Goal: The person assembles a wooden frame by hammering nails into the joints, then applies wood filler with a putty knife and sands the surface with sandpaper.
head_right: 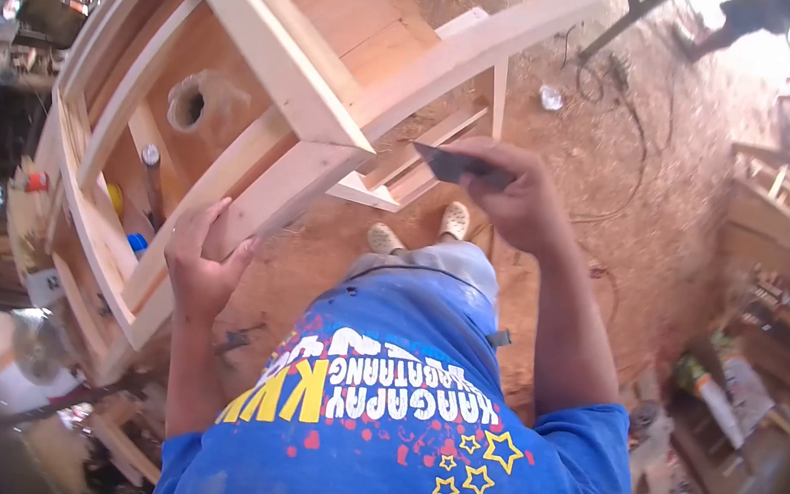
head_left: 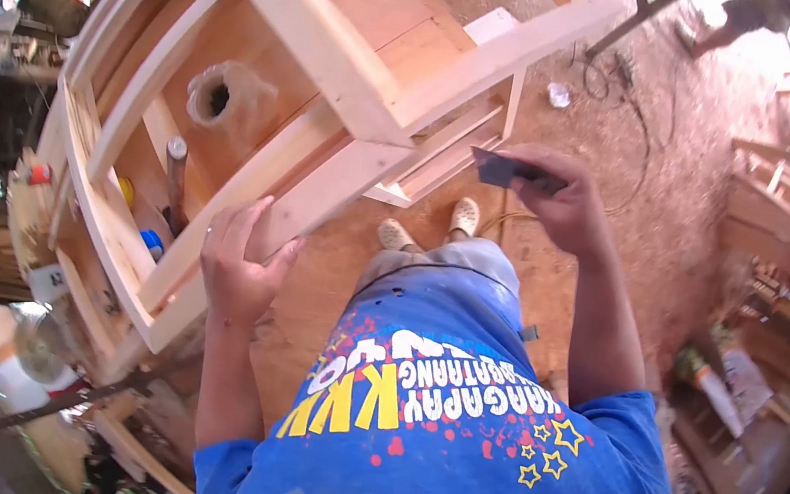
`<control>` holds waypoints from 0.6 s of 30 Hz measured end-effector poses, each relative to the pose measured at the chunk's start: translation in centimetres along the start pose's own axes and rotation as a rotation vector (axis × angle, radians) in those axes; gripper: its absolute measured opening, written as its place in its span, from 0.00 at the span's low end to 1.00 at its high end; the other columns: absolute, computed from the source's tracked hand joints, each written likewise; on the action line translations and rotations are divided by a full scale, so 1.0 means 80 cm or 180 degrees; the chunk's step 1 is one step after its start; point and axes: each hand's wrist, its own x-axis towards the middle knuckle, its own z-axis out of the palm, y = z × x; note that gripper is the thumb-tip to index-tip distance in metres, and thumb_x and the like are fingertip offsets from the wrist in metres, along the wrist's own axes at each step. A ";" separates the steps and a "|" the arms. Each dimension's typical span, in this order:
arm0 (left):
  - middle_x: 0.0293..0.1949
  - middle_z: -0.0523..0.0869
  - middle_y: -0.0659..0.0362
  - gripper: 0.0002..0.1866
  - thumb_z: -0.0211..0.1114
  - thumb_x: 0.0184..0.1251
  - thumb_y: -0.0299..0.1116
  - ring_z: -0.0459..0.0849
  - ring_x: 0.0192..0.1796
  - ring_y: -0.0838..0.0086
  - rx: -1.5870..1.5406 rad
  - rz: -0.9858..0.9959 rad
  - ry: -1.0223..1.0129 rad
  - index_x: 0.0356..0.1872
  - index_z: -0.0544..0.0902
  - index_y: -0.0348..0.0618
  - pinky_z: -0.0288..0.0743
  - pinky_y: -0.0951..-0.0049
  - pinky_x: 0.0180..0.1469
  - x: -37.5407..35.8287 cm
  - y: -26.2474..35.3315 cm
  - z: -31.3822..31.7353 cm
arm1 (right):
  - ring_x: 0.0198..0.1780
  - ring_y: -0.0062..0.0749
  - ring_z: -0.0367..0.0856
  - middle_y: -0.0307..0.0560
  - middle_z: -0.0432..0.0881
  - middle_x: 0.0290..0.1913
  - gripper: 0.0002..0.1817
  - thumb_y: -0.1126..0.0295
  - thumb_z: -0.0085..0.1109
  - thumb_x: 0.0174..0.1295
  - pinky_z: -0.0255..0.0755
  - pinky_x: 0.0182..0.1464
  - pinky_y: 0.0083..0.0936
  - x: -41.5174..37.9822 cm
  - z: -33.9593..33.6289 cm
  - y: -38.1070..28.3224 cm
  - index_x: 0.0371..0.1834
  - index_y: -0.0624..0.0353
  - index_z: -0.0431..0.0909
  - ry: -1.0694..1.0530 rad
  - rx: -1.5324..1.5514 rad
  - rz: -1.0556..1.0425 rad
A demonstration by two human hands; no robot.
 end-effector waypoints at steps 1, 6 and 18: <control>0.61 0.85 0.48 0.38 0.86 0.46 0.37 0.84 0.62 0.49 0.0166 0.0120 -0.0045 0.64 0.86 0.45 0.79 0.52 0.63 0.007 0.006 -0.003 | 0.60 0.29 0.86 0.48 0.89 0.56 0.22 0.90 0.59 0.66 0.80 0.61 0.29 -0.009 0.012 0.019 0.61 0.62 0.87 0.0263 0.0275 -0.0141; 0.75 0.72 0.45 0.44 0.86 0.44 0.40 0.71 0.77 0.47 0.0686 0.0529 -0.0631 0.69 0.82 0.44 0.69 0.46 0.74 0.061 0.026 -0.004 | 0.58 0.37 0.89 0.51 0.89 0.57 0.26 0.92 0.56 0.65 0.80 0.60 0.27 -0.014 0.079 0.055 0.62 0.59 0.87 0.0744 0.0343 -0.0911; 0.76 0.69 0.42 0.44 0.82 0.54 0.42 0.67 0.79 0.47 0.0180 0.0912 -0.0894 0.73 0.75 0.39 0.58 0.47 0.81 0.069 0.001 0.015 | 0.62 0.43 0.84 0.50 0.85 0.63 0.33 0.94 0.57 0.59 0.79 0.63 0.33 -0.008 0.213 0.067 0.68 0.58 0.83 0.2465 -0.0014 -0.1405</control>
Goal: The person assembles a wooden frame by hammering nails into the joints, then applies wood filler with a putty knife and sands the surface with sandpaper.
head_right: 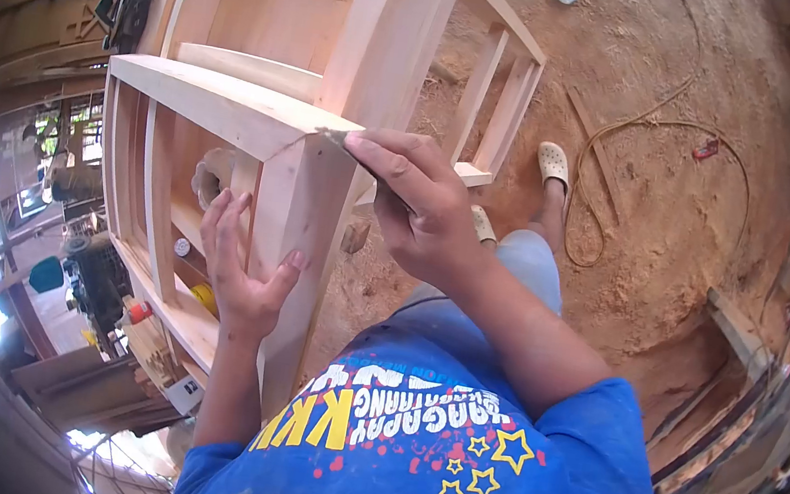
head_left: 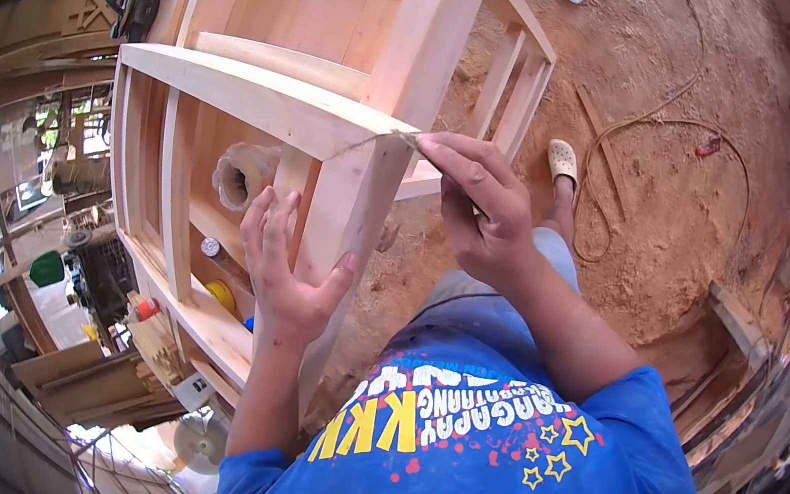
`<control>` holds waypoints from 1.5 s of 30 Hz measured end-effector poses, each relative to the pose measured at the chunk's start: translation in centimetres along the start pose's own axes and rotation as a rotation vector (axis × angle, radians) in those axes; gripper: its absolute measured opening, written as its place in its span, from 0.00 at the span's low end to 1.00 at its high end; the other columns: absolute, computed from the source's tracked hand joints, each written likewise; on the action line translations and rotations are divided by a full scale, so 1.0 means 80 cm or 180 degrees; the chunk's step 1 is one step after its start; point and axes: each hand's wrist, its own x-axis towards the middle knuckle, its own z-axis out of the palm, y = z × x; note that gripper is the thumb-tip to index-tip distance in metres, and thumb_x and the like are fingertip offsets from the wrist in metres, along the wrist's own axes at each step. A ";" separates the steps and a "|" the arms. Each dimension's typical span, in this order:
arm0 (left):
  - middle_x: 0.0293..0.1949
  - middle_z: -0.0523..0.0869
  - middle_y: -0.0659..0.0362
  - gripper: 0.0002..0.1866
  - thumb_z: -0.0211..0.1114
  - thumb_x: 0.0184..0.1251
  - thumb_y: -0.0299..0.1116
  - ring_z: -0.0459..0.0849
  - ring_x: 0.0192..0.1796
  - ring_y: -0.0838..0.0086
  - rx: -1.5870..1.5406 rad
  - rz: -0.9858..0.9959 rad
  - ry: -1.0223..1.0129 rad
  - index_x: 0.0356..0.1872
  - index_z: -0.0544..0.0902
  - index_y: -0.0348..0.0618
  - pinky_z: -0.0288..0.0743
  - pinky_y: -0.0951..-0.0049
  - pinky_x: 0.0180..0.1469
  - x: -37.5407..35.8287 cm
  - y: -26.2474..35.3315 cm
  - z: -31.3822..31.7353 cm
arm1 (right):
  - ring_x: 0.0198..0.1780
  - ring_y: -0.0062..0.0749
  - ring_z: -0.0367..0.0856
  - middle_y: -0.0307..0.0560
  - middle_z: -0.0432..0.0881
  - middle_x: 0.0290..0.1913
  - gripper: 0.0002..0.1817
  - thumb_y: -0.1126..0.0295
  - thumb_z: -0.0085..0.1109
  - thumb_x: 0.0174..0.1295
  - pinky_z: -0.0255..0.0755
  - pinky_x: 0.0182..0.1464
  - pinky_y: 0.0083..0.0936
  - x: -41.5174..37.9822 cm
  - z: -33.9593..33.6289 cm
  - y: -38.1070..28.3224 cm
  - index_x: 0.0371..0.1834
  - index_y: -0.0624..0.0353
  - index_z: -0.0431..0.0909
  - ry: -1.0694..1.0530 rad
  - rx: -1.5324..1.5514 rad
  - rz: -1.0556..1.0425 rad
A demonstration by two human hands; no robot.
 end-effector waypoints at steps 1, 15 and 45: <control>0.76 0.69 0.42 0.44 0.81 0.54 0.41 0.67 0.79 0.47 -0.0017 0.0003 0.0005 0.73 0.75 0.39 0.58 0.47 0.81 0.000 0.000 0.001 | 0.63 0.43 0.85 0.51 0.84 0.63 0.31 0.94 0.56 0.61 0.79 0.64 0.32 -0.005 0.008 0.000 0.68 0.59 0.83 0.0072 -0.0054 0.0026; 0.75 0.66 0.39 0.45 0.83 0.55 0.42 0.64 0.80 0.44 0.0018 0.0087 -0.0126 0.74 0.72 0.39 0.58 0.44 0.80 -0.004 -0.008 -0.001 | 0.67 0.46 0.80 0.50 0.82 0.67 0.34 0.91 0.59 0.58 0.76 0.67 0.38 -0.031 0.063 -0.006 0.71 0.57 0.80 0.0694 -0.0491 -0.0062; 0.75 0.65 0.39 0.46 0.81 0.57 0.40 0.64 0.79 0.43 0.0303 0.0113 -0.0235 0.76 0.68 0.35 0.56 0.44 0.81 -0.005 -0.005 0.006 | 0.64 0.47 0.84 0.50 0.84 0.64 0.35 0.93 0.60 0.53 0.78 0.66 0.38 -0.019 0.012 0.003 0.67 0.57 0.82 0.0371 -0.0230 -0.0135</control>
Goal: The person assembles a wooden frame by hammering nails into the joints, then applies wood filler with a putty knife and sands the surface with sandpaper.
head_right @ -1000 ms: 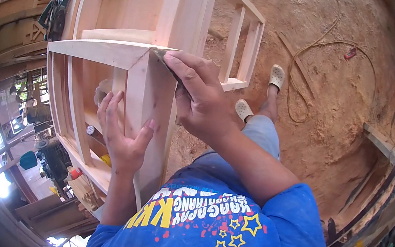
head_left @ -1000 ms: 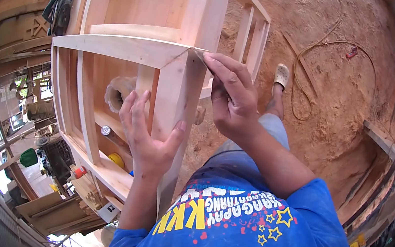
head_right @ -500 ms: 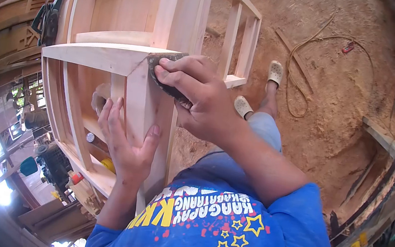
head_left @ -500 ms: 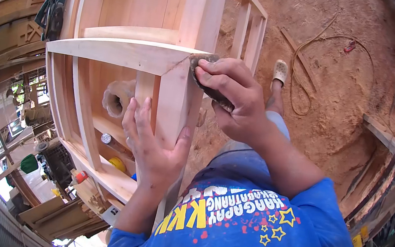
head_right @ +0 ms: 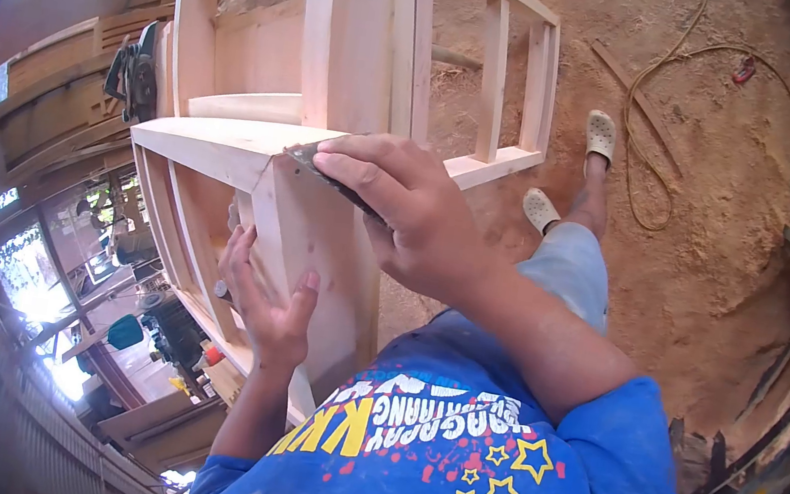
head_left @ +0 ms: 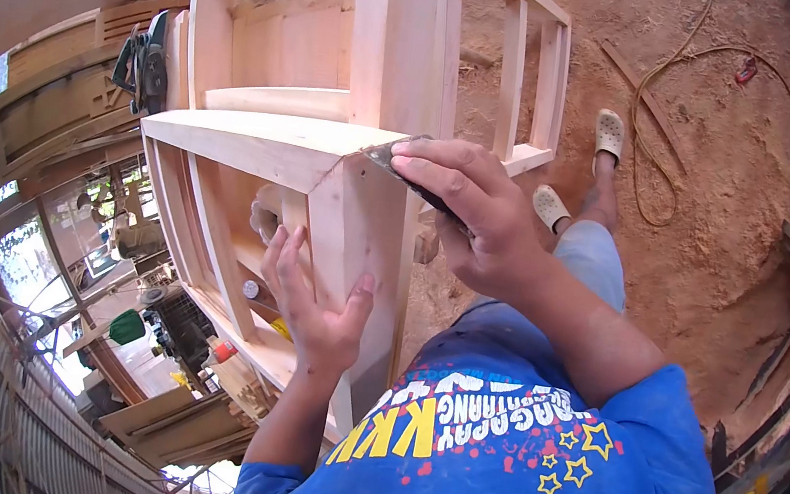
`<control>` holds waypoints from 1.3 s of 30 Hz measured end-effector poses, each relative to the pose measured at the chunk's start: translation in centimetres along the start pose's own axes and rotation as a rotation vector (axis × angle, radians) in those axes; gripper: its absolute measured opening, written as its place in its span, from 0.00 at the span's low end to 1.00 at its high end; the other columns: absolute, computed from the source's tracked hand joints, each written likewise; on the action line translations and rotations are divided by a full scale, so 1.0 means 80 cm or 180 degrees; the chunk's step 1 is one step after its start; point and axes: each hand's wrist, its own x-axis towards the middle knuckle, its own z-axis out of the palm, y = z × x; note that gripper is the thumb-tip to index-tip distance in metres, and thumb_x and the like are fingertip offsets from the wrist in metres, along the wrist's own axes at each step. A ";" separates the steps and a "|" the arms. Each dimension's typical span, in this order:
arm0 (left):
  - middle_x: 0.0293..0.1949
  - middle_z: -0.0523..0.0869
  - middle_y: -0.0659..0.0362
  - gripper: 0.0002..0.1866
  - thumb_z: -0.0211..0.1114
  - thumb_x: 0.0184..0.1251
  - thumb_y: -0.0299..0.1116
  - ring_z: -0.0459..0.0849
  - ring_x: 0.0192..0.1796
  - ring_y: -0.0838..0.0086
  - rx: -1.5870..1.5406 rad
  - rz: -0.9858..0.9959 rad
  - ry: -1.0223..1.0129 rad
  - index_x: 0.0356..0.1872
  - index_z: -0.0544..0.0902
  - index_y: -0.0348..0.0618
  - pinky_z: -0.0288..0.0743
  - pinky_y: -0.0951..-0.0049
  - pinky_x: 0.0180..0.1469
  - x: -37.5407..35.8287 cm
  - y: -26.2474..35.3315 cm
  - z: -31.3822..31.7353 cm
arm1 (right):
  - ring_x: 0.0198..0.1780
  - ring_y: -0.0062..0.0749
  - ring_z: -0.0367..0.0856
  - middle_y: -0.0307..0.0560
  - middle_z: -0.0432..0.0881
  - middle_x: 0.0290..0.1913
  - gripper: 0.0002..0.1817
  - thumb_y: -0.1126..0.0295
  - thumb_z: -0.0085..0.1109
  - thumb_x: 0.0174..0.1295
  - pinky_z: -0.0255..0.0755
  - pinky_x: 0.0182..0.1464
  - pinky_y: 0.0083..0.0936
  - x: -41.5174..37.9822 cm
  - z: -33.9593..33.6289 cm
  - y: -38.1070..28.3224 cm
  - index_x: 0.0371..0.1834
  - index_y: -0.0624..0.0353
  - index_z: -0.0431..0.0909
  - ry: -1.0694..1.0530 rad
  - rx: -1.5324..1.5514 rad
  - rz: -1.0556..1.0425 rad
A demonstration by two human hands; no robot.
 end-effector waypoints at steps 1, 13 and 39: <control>0.75 0.65 0.39 0.46 0.81 0.58 0.40 0.64 0.79 0.43 0.0037 0.0011 0.0004 0.76 0.68 0.35 0.56 0.44 0.81 0.000 0.000 0.000 | 0.64 0.48 0.84 0.50 0.84 0.64 0.36 0.93 0.60 0.52 0.77 0.66 0.39 0.000 0.005 -0.001 0.67 0.57 0.81 0.0040 -0.0005 0.0008; 0.75 0.64 0.37 0.48 0.81 0.58 0.43 0.64 0.79 0.42 0.0146 0.0112 -0.0072 0.76 0.67 0.35 0.56 0.42 0.80 0.004 0.001 -0.003 | 0.66 0.47 0.80 0.44 0.82 0.66 0.35 0.77 0.76 0.50 0.73 0.66 0.43 -0.014 0.054 -0.002 0.67 0.53 0.82 0.0162 -0.0130 0.0143; 0.75 0.64 0.39 0.49 0.82 0.55 0.44 0.63 0.78 0.44 0.0130 0.0069 -0.0082 0.75 0.67 0.36 0.54 0.42 0.79 0.006 -0.003 -0.003 | 0.68 0.45 0.81 0.42 0.83 0.66 0.32 0.78 0.74 0.53 0.73 0.66 0.42 -0.012 0.043 0.002 0.66 0.53 0.83 0.0087 0.0004 0.0247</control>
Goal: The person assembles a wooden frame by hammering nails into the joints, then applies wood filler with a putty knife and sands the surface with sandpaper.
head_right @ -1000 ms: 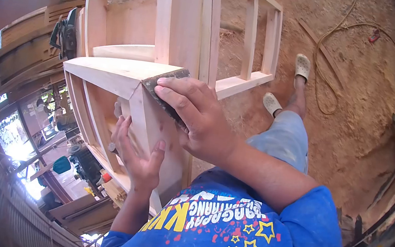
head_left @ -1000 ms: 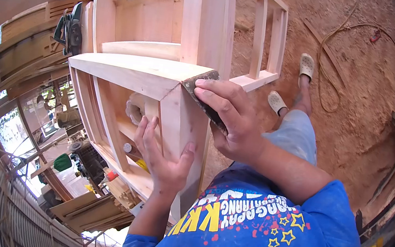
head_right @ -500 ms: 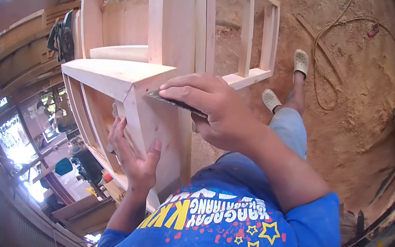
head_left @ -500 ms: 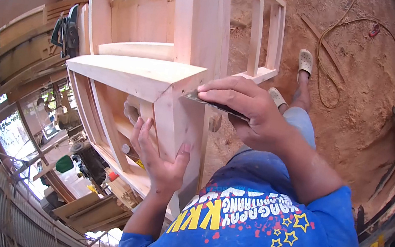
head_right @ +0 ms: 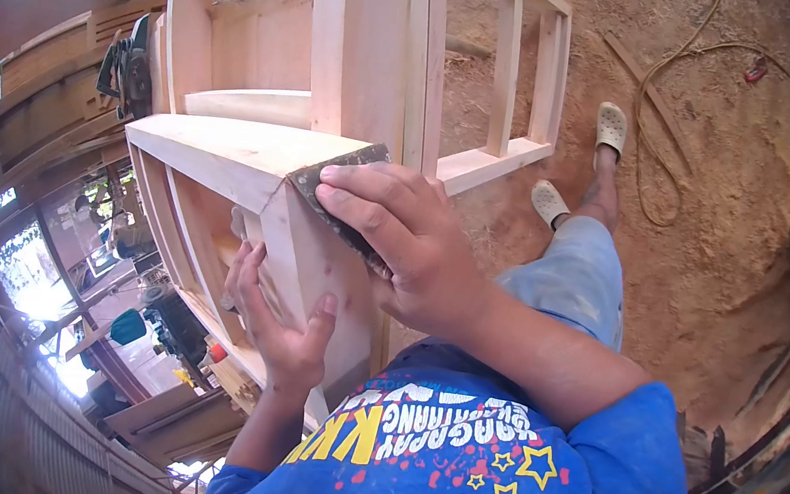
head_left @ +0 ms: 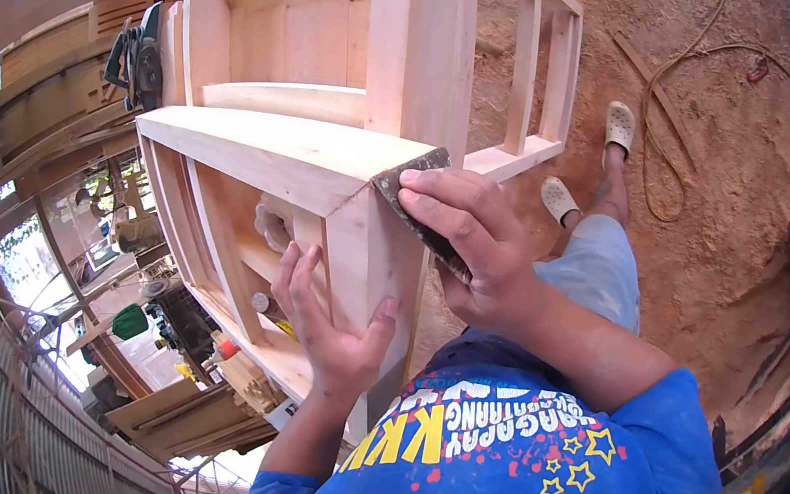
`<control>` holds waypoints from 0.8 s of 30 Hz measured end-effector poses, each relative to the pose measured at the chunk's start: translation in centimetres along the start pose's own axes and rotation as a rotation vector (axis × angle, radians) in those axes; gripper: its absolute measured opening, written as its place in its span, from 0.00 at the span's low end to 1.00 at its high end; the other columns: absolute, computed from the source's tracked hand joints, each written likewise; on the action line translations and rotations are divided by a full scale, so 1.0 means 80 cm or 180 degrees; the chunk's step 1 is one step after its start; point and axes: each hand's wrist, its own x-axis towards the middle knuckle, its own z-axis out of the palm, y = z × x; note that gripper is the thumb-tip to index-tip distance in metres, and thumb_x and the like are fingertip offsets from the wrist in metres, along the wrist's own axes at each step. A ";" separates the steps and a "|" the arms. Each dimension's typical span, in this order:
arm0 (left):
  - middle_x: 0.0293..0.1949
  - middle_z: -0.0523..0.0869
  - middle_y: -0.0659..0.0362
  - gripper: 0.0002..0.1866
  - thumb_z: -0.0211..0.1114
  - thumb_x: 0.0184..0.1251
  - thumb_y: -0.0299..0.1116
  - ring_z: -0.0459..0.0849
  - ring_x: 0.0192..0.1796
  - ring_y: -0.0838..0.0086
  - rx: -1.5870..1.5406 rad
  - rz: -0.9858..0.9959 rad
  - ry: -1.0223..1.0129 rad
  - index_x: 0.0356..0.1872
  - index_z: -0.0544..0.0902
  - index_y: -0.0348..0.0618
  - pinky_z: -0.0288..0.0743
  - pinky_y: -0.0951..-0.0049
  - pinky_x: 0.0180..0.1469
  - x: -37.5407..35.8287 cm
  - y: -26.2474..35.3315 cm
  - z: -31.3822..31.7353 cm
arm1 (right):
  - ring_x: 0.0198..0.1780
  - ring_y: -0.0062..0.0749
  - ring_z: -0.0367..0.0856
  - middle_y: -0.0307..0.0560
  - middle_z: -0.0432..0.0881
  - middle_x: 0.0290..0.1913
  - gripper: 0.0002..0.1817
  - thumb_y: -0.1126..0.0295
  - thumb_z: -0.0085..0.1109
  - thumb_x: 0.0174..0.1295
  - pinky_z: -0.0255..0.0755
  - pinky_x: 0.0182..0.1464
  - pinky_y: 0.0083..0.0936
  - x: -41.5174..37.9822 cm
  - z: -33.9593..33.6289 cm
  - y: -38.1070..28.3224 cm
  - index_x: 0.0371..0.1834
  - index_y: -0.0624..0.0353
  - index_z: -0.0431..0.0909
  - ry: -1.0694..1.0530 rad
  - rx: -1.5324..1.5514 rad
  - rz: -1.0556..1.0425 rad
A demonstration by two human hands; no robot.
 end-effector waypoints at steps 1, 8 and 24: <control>0.75 0.64 0.39 0.49 0.82 0.55 0.43 0.63 0.78 0.44 0.0023 0.0017 -0.0011 0.76 0.67 0.36 0.54 0.42 0.79 0.002 0.001 -0.001 | 0.68 0.46 0.81 0.44 0.84 0.66 0.32 0.83 0.71 0.52 0.74 0.66 0.41 0.000 0.001 0.000 0.65 0.56 0.83 -0.0034 -0.0035 -0.0033; 0.76 0.63 0.38 0.50 0.81 0.55 0.42 0.62 0.79 0.44 -0.0019 -0.0028 -0.0067 0.76 0.65 0.34 0.53 0.43 0.80 -0.001 0.001 -0.001 | 0.64 0.46 0.85 0.48 0.88 0.61 0.31 0.91 0.66 0.49 0.77 0.63 0.39 0.027 -0.034 0.005 0.59 0.60 0.87 -0.0466 0.0238 -0.0065; 0.76 0.62 0.39 0.49 0.78 0.55 0.39 0.61 0.79 0.46 -0.0279 -0.0234 -0.0018 0.76 0.64 0.33 0.52 0.45 0.81 -0.003 -0.002 0.006 | 0.63 0.47 0.86 0.51 0.86 0.63 0.33 0.93 0.61 0.52 0.78 0.66 0.38 0.007 -0.057 0.029 0.64 0.58 0.84 -0.0490 0.0522 0.0378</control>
